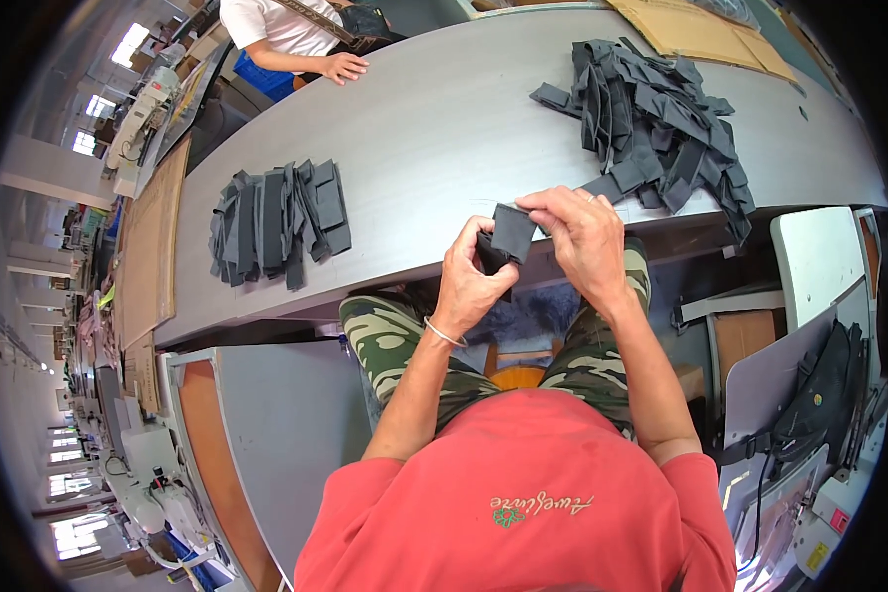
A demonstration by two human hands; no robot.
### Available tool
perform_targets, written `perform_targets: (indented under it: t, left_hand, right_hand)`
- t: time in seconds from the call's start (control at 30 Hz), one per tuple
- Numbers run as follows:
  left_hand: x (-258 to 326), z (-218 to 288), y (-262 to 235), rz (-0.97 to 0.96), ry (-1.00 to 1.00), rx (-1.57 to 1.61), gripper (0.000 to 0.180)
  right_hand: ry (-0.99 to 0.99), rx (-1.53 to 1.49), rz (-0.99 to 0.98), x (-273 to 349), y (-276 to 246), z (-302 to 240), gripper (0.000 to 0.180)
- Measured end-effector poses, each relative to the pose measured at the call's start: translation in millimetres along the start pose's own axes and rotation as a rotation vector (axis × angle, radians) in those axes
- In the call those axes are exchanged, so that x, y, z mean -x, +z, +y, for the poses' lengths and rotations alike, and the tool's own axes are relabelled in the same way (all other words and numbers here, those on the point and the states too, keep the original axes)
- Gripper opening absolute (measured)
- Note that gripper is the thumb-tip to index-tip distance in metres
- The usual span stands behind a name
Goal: Trimming loose threads from fabric pieces using a small pair of scissors.
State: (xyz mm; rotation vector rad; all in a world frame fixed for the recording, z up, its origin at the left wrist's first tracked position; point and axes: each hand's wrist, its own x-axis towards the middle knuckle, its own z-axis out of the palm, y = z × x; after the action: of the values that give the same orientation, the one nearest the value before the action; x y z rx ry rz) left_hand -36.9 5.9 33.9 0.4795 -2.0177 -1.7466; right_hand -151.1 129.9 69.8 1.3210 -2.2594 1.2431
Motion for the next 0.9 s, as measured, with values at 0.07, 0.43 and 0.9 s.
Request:
perform_targets:
  t: [0.07, 0.43, 0.9]
  left_hand:
    - [0, -1, -1, -0.059, 0.031, 0.059, 0.031]
    - [-9, 10, -10, -0.022, -0.123, 0.390, 0.051]
    - [-7, 16, -7, -0.083, -0.114, 0.382, 0.056]
  right_hand:
    - [0.088, -0.120, 0.039, 3, 2, 3, 0.014]
    - [0.107, -0.130, -0.048, 24, -13, 1, 0.021]
    - [-0.052, 0.052, -0.037, 26, -5, 0, 0.015]
